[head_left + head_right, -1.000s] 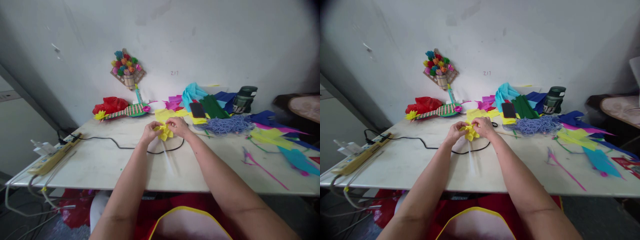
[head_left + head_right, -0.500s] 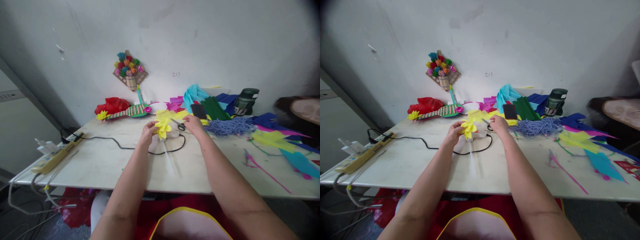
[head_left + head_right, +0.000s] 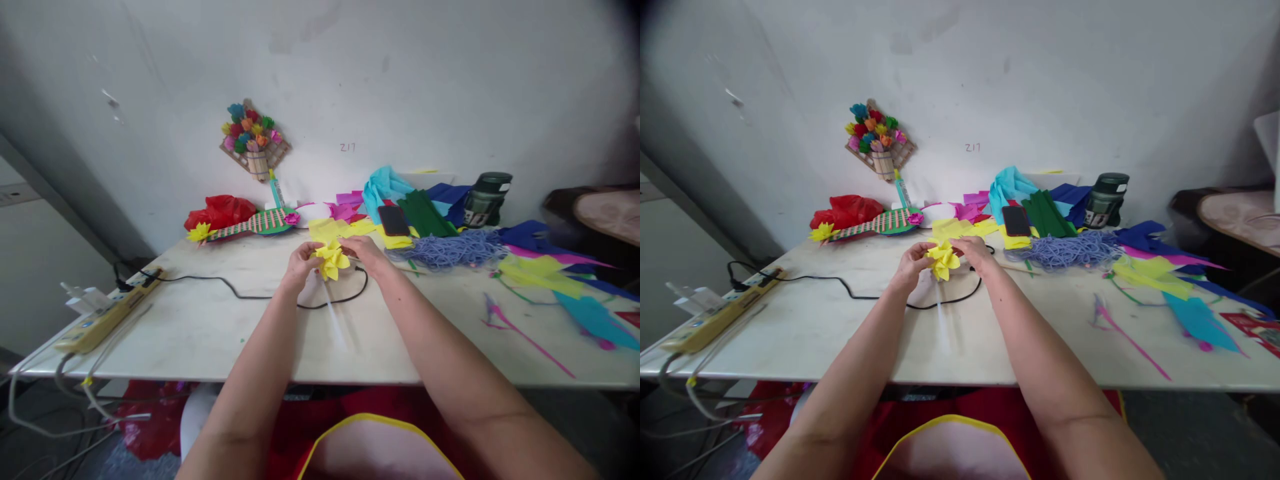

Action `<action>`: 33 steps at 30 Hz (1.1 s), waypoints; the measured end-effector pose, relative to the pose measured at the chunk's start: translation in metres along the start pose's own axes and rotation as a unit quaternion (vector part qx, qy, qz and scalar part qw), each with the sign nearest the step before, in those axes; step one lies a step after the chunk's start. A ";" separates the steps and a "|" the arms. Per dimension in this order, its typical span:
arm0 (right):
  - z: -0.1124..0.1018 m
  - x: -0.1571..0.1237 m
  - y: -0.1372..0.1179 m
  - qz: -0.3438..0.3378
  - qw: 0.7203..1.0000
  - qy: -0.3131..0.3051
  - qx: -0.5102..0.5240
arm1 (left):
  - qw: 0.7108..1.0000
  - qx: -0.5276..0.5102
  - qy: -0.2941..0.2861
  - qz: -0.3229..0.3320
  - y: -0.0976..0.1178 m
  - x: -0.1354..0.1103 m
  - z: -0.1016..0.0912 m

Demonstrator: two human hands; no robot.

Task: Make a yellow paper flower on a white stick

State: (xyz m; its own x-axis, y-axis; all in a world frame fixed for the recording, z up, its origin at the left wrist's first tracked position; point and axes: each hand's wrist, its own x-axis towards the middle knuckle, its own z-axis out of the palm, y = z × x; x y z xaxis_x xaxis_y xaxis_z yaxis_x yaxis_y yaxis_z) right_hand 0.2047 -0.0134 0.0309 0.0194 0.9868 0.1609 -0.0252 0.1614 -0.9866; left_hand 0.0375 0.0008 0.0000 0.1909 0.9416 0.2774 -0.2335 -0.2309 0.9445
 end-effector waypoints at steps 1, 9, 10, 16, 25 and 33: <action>0.000 0.000 0.000 0.003 1.000 0.005 0.011 | 1.000 0.004 -0.007 -0.004 0.000 -0.001 0.001; -0.002 0.008 0.007 0.030 0.998 0.049 0.022 | 0.998 0.023 -0.054 -0.037 -0.001 -0.001 -0.001; -0.003 0.008 0.008 0.033 0.998 0.047 0.023 | 0.997 0.017 -0.057 -0.045 -0.002 -0.001 -0.002; -0.005 0.010 0.011 0.029 1.000 0.003 0.009 | 0.997 -0.024 -0.034 -0.071 -0.001 0.002 -0.002; -0.002 0.004 0.006 0.030 0.999 -0.011 0.031 | 0.995 -0.032 -0.010 -0.092 0.001 0.001 0.002; -0.009 0.011 0.004 0.047 0.994 0.058 0.084 | 0.987 -0.118 0.060 -0.090 0.004 0.006 0.003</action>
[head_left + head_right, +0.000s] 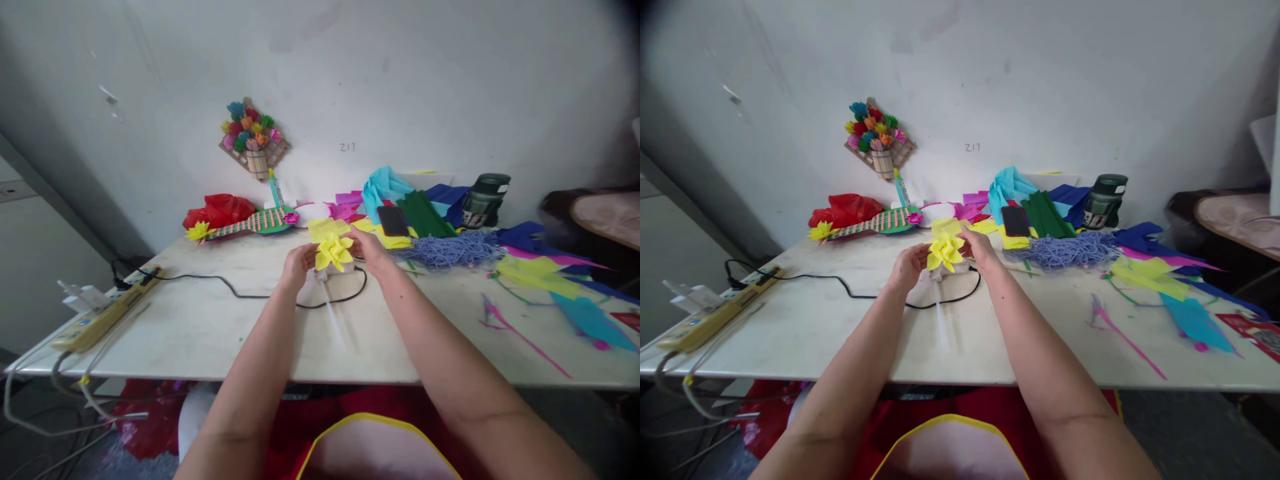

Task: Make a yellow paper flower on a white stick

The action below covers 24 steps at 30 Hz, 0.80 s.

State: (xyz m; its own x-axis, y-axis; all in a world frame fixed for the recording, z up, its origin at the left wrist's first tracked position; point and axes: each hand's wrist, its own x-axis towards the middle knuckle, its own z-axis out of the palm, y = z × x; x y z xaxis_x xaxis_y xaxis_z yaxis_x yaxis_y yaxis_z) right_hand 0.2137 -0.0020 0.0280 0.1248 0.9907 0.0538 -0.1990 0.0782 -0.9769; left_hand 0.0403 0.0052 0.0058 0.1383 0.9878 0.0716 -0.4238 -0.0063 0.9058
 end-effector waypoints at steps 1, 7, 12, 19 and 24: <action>-0.001 0.001 -0.001 0.011 1.000 0.003 0.000 | 1.000 -0.018 0.009 0.006 0.000 0.001 -0.001; -0.001 -0.004 -0.003 0.011 0.999 -0.035 -0.023 | 0.995 -0.085 0.046 0.032 0.001 0.006 -0.003; 0.004 -0.005 0.002 -0.005 0.998 -0.036 -0.060 | 0.994 -0.095 0.036 0.039 0.000 0.005 -0.002; 0.008 0.001 0.010 -0.025 0.998 0.021 -0.056 | 0.996 -0.079 -0.002 0.038 -0.004 0.003 0.000; 0.003 0.003 0.010 -0.058 0.996 0.011 -0.072 | 0.998 -0.030 -0.002 0.054 0.000 -0.002 -0.002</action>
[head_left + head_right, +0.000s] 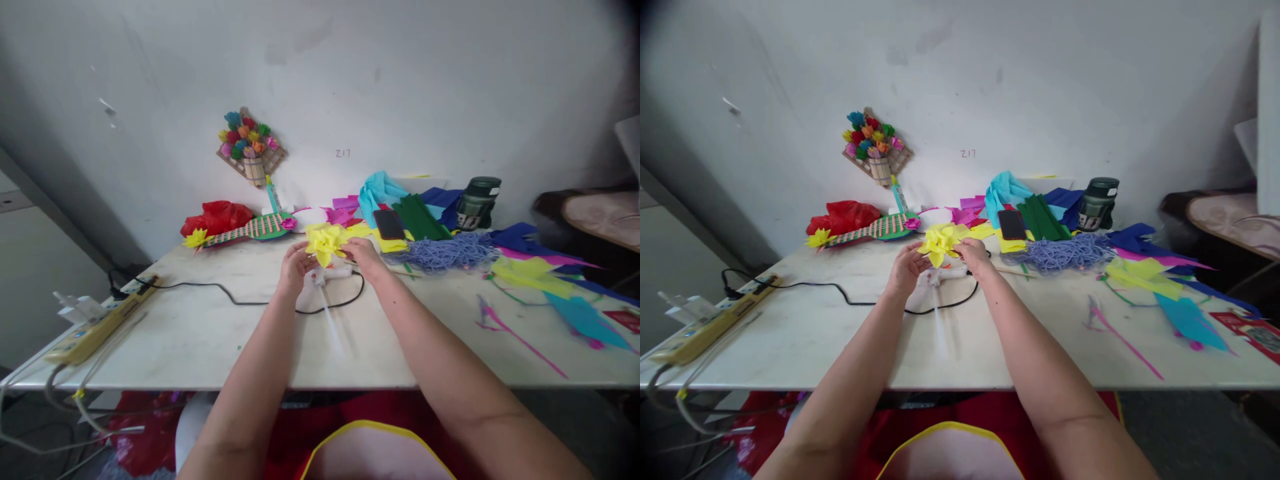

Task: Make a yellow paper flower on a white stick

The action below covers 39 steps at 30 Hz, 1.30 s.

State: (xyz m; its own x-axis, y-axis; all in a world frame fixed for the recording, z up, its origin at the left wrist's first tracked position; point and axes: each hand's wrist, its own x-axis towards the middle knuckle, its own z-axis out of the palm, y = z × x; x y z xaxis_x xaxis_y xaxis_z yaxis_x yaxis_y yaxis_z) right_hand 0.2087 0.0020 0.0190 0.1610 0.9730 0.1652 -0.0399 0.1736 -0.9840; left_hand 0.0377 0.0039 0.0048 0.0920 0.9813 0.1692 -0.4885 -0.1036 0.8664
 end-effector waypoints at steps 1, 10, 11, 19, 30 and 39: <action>-0.001 0.000 0.000 -0.005 1.000 -0.010 -0.001 | 1.000 0.008 0.010 0.000 0.001 0.000 -0.001; -0.009 -0.012 -0.012 -0.019 0.984 -0.176 -0.024 | 0.997 0.037 0.037 -0.051 0.004 0.001 -0.006; -0.010 -0.014 -0.013 -0.024 0.980 -0.194 -0.035 | 0.997 0.039 0.030 -0.059 0.005 0.001 -0.006; -0.010 -0.013 -0.009 -0.087 0.957 -0.238 -0.144 | 0.995 0.082 -0.021 -0.061 0.000 -0.003 -0.004; -0.005 -0.013 -0.012 -0.142 0.937 -0.201 -0.247 | 0.981 0.156 -0.095 -0.066 0.002 -0.005 -0.009; -0.003 -0.013 -0.012 -0.161 0.935 -0.170 -0.266 | 0.975 0.187 -0.102 -0.068 0.003 -0.006 -0.007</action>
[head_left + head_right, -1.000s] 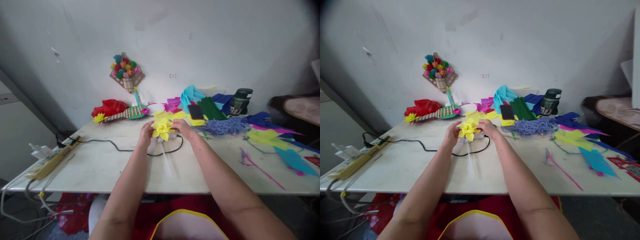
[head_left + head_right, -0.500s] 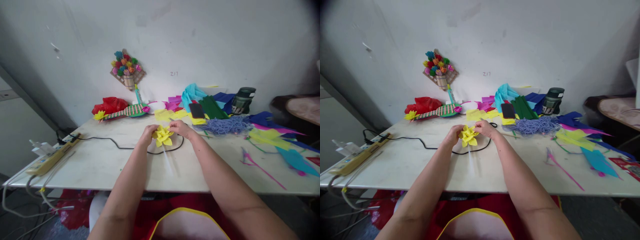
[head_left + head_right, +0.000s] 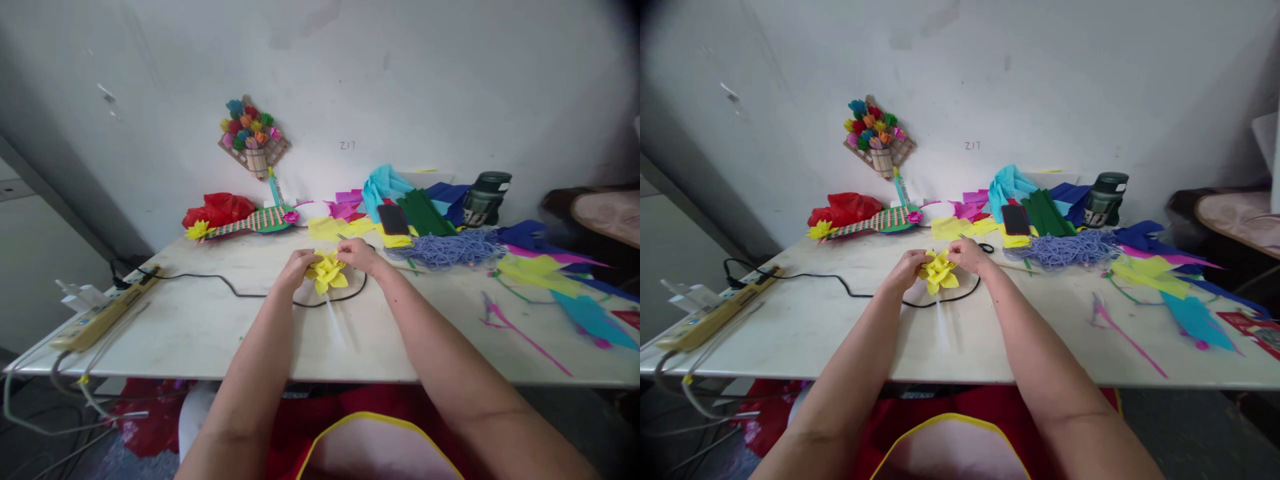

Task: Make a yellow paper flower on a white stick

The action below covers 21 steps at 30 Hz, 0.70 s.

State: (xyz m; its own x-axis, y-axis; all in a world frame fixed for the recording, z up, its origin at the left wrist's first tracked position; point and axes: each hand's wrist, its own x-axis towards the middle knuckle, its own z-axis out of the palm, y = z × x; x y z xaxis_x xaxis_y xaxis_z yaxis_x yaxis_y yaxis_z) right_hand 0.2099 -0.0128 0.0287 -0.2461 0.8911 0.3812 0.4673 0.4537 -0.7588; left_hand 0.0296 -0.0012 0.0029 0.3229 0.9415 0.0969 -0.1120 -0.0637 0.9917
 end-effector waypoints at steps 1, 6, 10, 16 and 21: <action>0.000 0.000 0.000 0.001 1.000 0.005 -0.001 | 1.000 0.001 -0.002 0.001 0.000 0.000 0.000; 0.004 0.001 0.003 0.025 0.998 0.036 0.041 | 0.999 -0.011 0.040 0.017 -0.001 0.002 0.001; 0.007 0.002 0.006 0.033 0.988 0.051 0.142 | 0.996 -0.035 0.070 0.036 -0.002 0.005 -0.001; 0.002 0.002 0.003 -0.022 0.988 0.065 0.136 | 0.994 -0.039 0.088 0.054 -0.002 0.005 -0.001; -0.001 0.001 -0.001 -0.055 0.994 0.041 0.088 | 0.994 -0.032 0.084 0.054 -0.001 0.004 0.000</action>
State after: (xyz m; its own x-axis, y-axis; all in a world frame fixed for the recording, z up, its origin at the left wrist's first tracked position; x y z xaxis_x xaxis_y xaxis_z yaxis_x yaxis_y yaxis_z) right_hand 0.2106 -0.0119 0.0303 -0.2135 0.8369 0.5039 0.2828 0.5467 -0.7881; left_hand 0.0306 0.0027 0.0028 0.1444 0.9727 0.1817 -0.1979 -0.1515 0.9684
